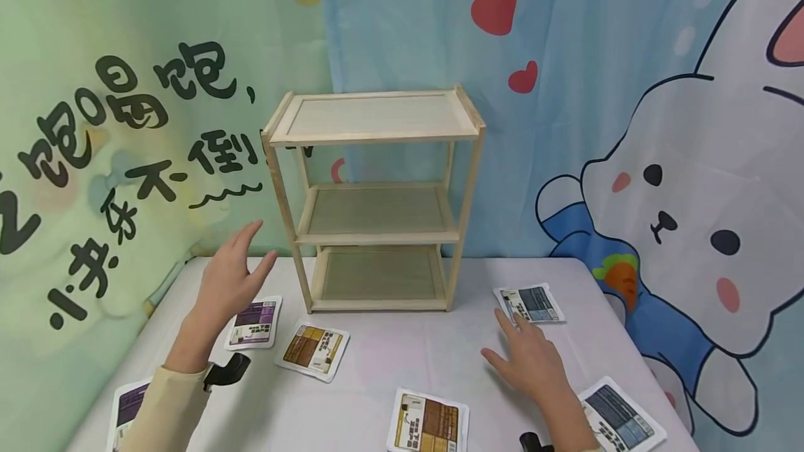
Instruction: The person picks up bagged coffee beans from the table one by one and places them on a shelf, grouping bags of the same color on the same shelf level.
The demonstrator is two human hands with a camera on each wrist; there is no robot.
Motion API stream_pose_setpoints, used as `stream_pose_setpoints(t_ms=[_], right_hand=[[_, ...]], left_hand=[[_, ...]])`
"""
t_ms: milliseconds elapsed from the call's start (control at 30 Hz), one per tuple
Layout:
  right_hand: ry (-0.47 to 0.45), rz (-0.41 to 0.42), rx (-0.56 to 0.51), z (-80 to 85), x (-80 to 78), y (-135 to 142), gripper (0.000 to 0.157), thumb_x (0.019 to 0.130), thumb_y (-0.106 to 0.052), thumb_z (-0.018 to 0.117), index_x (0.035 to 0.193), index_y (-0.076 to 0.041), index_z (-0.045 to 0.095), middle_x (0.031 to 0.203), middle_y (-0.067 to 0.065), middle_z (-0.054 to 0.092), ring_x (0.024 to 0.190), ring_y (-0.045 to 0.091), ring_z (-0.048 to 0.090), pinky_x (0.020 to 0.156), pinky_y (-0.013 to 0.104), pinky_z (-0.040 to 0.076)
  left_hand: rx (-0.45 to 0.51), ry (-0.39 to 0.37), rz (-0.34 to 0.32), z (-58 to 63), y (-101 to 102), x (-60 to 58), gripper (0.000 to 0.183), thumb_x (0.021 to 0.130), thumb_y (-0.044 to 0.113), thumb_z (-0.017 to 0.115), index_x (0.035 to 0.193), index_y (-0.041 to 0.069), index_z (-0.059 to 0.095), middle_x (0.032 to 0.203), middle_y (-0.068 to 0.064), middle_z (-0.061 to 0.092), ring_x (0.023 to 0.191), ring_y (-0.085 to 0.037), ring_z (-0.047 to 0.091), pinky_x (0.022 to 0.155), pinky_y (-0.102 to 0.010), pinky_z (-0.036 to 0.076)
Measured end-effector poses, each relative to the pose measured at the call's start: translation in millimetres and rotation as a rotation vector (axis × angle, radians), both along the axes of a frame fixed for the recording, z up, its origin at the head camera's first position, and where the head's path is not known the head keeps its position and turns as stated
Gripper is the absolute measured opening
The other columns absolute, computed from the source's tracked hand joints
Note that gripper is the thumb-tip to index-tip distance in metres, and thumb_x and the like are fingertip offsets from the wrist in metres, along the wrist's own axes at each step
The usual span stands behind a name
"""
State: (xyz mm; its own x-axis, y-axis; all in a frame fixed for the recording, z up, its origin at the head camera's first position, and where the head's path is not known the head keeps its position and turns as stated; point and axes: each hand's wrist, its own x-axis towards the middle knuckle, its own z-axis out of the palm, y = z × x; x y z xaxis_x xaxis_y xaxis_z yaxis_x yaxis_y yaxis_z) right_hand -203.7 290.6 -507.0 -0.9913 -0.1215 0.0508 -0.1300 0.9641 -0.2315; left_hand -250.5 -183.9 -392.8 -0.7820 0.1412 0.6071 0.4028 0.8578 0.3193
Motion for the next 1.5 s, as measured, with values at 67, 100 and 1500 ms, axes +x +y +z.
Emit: stream_pose_setpoints(t_ms=[67,100,1500], right_hand=[[0.008,0.015,0.003,1.2,-2.3,1.0,0.080,0.086,-0.047,0.069,0.145,-0.002,0.041,0.137,0.039,0.039,0.118,0.059,0.041,0.085,0.069,0.039],[0.014,0.023,0.003,1.9,-3.5,1.7,0.080,0.086,-0.046,0.069,0.145,-0.001,0.041,0.136,0.039,0.040,0.117,0.059,0.042,0.085,0.069,0.039],[-0.003,0.051,-0.062,13.0,-28.8,5.8,0.075,0.088,-0.038,0.069,0.144,0.001,0.040,0.136,0.036,0.041,0.117,0.054,0.046,0.085,0.065,0.042]], left_hand=[[0.018,0.005,0.000,6.1,0.9,-1.7,0.058,0.094,0.032,0.062,0.142,0.003,0.046,0.136,-0.021,0.051,0.119,-0.039,0.052,0.090,-0.054,0.045],[0.028,0.007,-0.003,9.1,1.4,-2.5,0.058,0.095,0.032,0.062,0.142,0.003,0.045,0.136,-0.021,0.051,0.118,-0.039,0.053,0.089,-0.054,0.045],[0.540,-0.118,-0.003,156.5,55.6,-58.5,0.055,0.099,0.036,0.050,0.144,0.004,0.046,0.140,-0.013,0.052,0.123,-0.028,0.053,0.098,-0.038,0.044]])
